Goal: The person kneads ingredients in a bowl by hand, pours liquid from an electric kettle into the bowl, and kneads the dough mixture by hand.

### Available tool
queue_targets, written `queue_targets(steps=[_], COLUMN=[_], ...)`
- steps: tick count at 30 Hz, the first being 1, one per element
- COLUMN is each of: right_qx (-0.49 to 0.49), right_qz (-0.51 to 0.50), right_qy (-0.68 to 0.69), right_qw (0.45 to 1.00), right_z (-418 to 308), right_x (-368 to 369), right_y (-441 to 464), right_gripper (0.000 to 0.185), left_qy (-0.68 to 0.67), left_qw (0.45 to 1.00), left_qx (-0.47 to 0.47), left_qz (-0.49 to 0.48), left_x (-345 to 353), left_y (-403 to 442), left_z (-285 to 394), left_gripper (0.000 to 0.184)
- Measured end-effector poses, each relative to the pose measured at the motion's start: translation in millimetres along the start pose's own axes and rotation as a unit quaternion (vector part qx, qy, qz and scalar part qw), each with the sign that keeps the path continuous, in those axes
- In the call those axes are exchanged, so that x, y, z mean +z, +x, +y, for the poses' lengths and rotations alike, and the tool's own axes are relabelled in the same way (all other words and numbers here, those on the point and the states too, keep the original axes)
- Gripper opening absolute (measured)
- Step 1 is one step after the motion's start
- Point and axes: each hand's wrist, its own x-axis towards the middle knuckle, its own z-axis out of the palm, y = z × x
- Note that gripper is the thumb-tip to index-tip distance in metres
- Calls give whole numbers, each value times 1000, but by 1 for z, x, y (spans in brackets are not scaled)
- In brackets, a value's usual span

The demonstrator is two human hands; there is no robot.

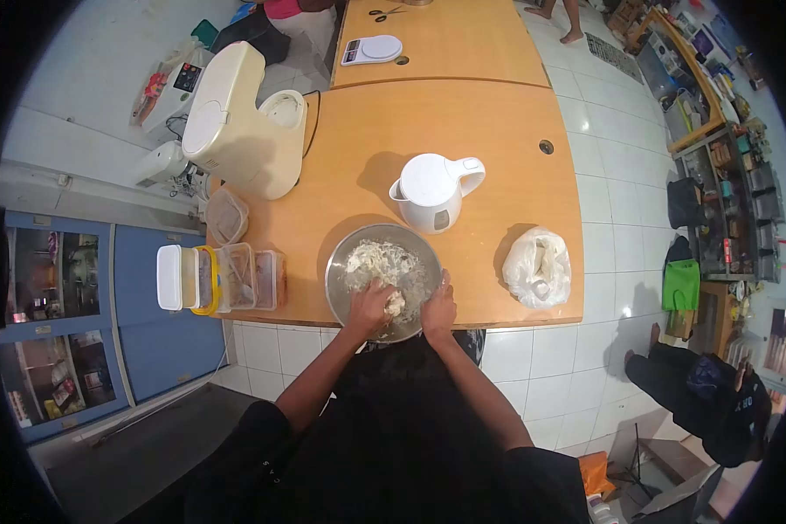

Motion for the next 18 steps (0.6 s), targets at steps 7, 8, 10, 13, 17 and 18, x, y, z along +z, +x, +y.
queue_targets(steps=[7,8,10,13,17,18], right_qx=[7,2,-9,-17,-27,-35], right_qz=[0,2,8,14,-9,-19], right_qy=[0,0,3,3,-31,-41], right_qw=[1000,1000,1000,1000,999,998], right_z=[-7,-6,-4,1,3,3], right_x=[-5,-4,-3,0,4,3], right_y=[-3,-3,-2,0,5,8], right_gripper=[59,58,58,59,60,61], left_qy=[-113,-98,-54,10,30,35], left_qw=[993,994,997,999,997,994], left_qx=[-38,-52,-55,-33,-13,-2], left_qz=[-6,-6,-7,-8,68,104], left_x=[46,48,41,43,85,98], left_y=[25,27,28,19,23,28], left_z=[-14,-13,-5,9,2,-4], left_gripper=[74,75,76,71,62,61])
